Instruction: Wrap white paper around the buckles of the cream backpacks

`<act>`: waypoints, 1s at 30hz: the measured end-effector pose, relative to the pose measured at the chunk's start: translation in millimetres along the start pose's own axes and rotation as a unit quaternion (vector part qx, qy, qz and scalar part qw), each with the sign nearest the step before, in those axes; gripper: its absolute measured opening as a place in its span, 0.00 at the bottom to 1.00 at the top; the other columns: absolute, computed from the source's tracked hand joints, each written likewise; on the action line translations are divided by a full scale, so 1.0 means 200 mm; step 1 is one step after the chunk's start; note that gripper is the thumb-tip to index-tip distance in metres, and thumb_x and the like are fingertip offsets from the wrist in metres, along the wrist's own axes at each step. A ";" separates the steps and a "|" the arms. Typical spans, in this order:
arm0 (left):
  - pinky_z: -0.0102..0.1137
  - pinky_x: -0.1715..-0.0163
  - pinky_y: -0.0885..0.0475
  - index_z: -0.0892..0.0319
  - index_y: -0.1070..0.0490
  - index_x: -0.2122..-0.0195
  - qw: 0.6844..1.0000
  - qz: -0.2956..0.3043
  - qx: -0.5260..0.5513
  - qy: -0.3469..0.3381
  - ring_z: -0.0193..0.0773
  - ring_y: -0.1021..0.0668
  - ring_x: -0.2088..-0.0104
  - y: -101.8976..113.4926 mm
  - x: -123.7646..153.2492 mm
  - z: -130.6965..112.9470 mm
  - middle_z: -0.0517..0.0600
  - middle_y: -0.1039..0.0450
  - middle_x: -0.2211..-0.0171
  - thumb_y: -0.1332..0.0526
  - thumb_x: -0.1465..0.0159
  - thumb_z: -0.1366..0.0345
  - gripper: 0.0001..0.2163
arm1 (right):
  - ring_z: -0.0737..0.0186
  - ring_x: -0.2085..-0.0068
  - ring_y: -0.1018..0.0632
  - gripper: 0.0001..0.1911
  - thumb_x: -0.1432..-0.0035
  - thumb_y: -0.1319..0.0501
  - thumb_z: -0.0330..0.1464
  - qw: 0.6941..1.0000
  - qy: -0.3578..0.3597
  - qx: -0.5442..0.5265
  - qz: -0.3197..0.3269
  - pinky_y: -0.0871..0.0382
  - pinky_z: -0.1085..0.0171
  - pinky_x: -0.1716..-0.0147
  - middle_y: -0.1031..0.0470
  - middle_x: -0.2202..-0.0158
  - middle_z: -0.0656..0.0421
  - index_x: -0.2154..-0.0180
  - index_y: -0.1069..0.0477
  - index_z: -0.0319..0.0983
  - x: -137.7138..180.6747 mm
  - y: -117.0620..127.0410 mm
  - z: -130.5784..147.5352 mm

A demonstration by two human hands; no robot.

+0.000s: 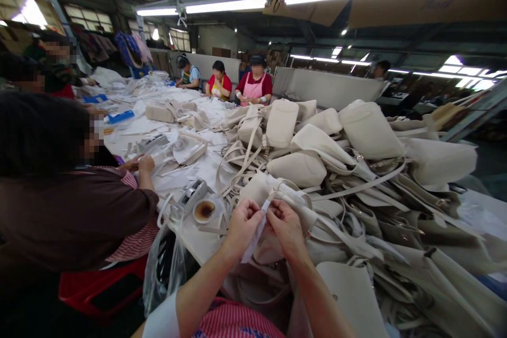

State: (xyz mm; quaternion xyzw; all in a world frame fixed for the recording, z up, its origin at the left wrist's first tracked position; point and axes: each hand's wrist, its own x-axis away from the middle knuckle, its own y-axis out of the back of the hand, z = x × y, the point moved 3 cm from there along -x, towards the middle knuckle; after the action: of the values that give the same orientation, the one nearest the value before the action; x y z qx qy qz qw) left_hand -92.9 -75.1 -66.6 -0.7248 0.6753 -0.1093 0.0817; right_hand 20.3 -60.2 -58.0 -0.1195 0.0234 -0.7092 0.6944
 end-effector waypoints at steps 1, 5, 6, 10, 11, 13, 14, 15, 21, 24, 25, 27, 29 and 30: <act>0.25 0.77 0.39 0.58 0.37 0.71 1.000 -0.004 0.003 -0.005 0.30 0.31 0.79 0.00 0.00 0.01 0.41 0.34 0.79 0.35 0.46 0.61 0.11 | 0.68 0.80 0.33 0.18 0.62 0.28 0.40 1.000 0.003 -0.017 -0.002 0.42 0.68 0.82 0.29 0.80 0.64 0.67 0.27 0.39 0.00 -0.01 0.01; 0.25 0.77 0.39 0.56 0.39 0.71 0.999 -0.005 0.036 -0.002 0.30 0.31 0.79 -0.01 -0.01 0.03 0.41 0.34 0.79 0.32 0.46 0.58 0.15 | 0.72 0.81 0.38 0.18 0.58 0.29 0.41 0.996 0.003 -0.086 0.009 0.45 0.70 0.82 0.32 0.81 0.66 0.66 0.25 0.38 0.02 -0.01 0.02; 0.25 0.78 0.39 0.56 0.39 0.70 0.999 -0.001 0.045 0.004 0.30 0.31 0.79 -0.01 -0.01 0.03 0.40 0.34 0.79 0.32 0.46 0.58 0.15 | 0.73 0.82 0.41 0.19 0.57 0.29 0.41 0.995 -0.004 -0.094 0.013 0.47 0.71 0.83 0.35 0.83 0.67 0.64 0.24 0.38 0.02 -0.01 0.02; 0.26 0.78 0.41 0.55 0.41 0.69 0.999 0.012 0.047 0.011 0.30 0.32 0.80 -0.02 0.02 0.03 0.40 0.35 0.79 0.35 0.44 0.60 0.13 | 0.72 0.82 0.42 0.23 0.54 0.30 0.46 0.997 -0.013 -0.075 0.004 0.53 0.70 0.85 0.37 0.84 0.67 0.61 0.23 0.36 0.03 0.01 0.03; 0.26 0.77 0.40 0.55 0.41 0.69 1.000 0.008 0.020 -0.006 0.31 0.32 0.79 -0.02 0.02 0.02 0.40 0.36 0.79 0.37 0.43 0.61 0.11 | 0.72 0.83 0.41 0.23 0.54 0.30 0.47 0.998 -0.008 -0.068 0.001 0.53 0.70 0.85 0.36 0.84 0.67 0.61 0.23 0.37 0.03 0.01 0.03; 0.27 0.75 0.38 0.56 0.40 0.69 0.995 -0.010 -0.076 -0.062 0.32 0.31 0.77 -0.01 0.05 -0.02 0.41 0.36 0.77 0.39 0.40 0.63 0.08 | 0.70 0.82 0.38 0.24 0.56 0.28 0.48 0.998 0.006 -0.066 -0.003 0.48 0.69 0.85 0.34 0.83 0.66 0.63 0.25 0.37 0.03 -0.01 0.04; 0.28 0.73 0.38 0.56 0.39 0.68 0.987 -0.018 -0.132 -0.092 0.33 0.30 0.75 -0.01 0.06 -0.03 0.42 0.36 0.77 0.41 0.39 0.64 0.06 | 0.69 0.82 0.35 0.25 0.59 0.27 0.47 0.998 0.011 -0.068 -0.006 0.44 0.69 0.83 0.32 0.82 0.66 0.63 0.26 0.38 0.02 -0.02 0.04; 0.29 0.72 0.37 0.56 0.38 0.68 0.975 -0.022 -0.186 -0.118 0.34 0.29 0.74 -0.01 0.07 -0.05 0.43 0.35 0.75 0.42 0.38 0.66 0.04 | 0.68 0.81 0.32 0.26 0.61 0.26 0.46 0.998 0.015 -0.066 -0.010 0.40 0.68 0.82 0.30 0.81 0.66 0.63 0.27 0.39 0.02 -0.02 0.04; 0.30 0.69 0.37 0.56 0.36 0.68 0.949 -0.041 -0.268 -0.160 0.36 0.28 0.72 -0.01 0.08 -0.08 0.45 0.32 0.73 0.42 0.38 0.67 0.03 | 0.62 0.77 0.28 0.23 0.54 0.32 0.52 0.995 0.050 0.082 -0.041 0.34 0.65 0.77 0.26 0.78 0.61 0.68 0.26 0.39 -0.01 -0.01 0.05; 0.28 0.72 0.36 0.56 0.37 0.66 0.986 -0.013 -0.128 -0.102 0.34 0.28 0.74 -0.01 0.06 -0.07 0.44 0.32 0.75 0.40 0.38 0.64 0.05 | 0.60 0.77 0.28 0.29 0.47 0.41 0.58 0.996 0.016 0.084 -0.001 0.37 0.63 0.80 0.23 0.75 0.56 0.68 0.23 0.39 -0.01 0.02 0.04; 0.27 0.73 0.36 0.56 0.37 0.65 0.994 0.002 -0.074 -0.077 0.33 0.29 0.76 -0.01 0.05 -0.07 0.42 0.33 0.76 0.40 0.39 0.63 0.06 | 0.61 0.78 0.29 0.30 0.46 0.43 0.59 0.998 0.001 0.069 0.012 0.40 0.63 0.82 0.23 0.75 0.55 0.67 0.23 0.39 -0.01 0.03 0.03; 0.26 0.75 0.36 0.56 0.37 0.62 0.999 0.020 -0.004 -0.042 0.32 0.31 0.78 -0.01 0.04 -0.06 0.40 0.34 0.78 0.38 0.41 0.62 0.10 | 0.62 0.80 0.32 0.31 0.45 0.44 0.60 0.999 -0.011 0.044 0.025 0.46 0.64 0.84 0.23 0.74 0.55 0.66 0.23 0.38 0.00 0.04 0.03; 0.26 0.76 0.36 0.57 0.35 0.60 0.999 0.016 0.000 -0.036 0.31 0.31 0.79 -0.01 0.04 -0.05 0.40 0.35 0.79 0.37 0.41 0.63 0.11 | 0.63 0.80 0.33 0.30 0.46 0.42 0.59 0.999 -0.008 0.030 0.020 0.49 0.65 0.85 0.24 0.75 0.55 0.66 0.23 0.38 0.00 0.06 0.03; 0.26 0.75 0.36 0.58 0.34 0.59 0.999 0.009 -0.012 -0.041 0.31 0.31 0.78 -0.01 0.03 -0.05 0.40 0.34 0.79 0.37 0.41 0.63 0.11 | 0.64 0.80 0.33 0.29 0.46 0.40 0.58 1.000 -0.007 0.025 0.018 0.50 0.66 0.85 0.24 0.75 0.56 0.67 0.23 0.38 0.01 0.06 0.03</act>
State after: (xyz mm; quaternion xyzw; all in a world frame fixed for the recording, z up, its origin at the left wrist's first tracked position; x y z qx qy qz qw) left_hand -92.9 -81.4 -55.3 -0.7234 0.6793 -0.0703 0.1017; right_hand 33.0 -61.4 -54.2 -0.1071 0.0030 -0.6962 0.7098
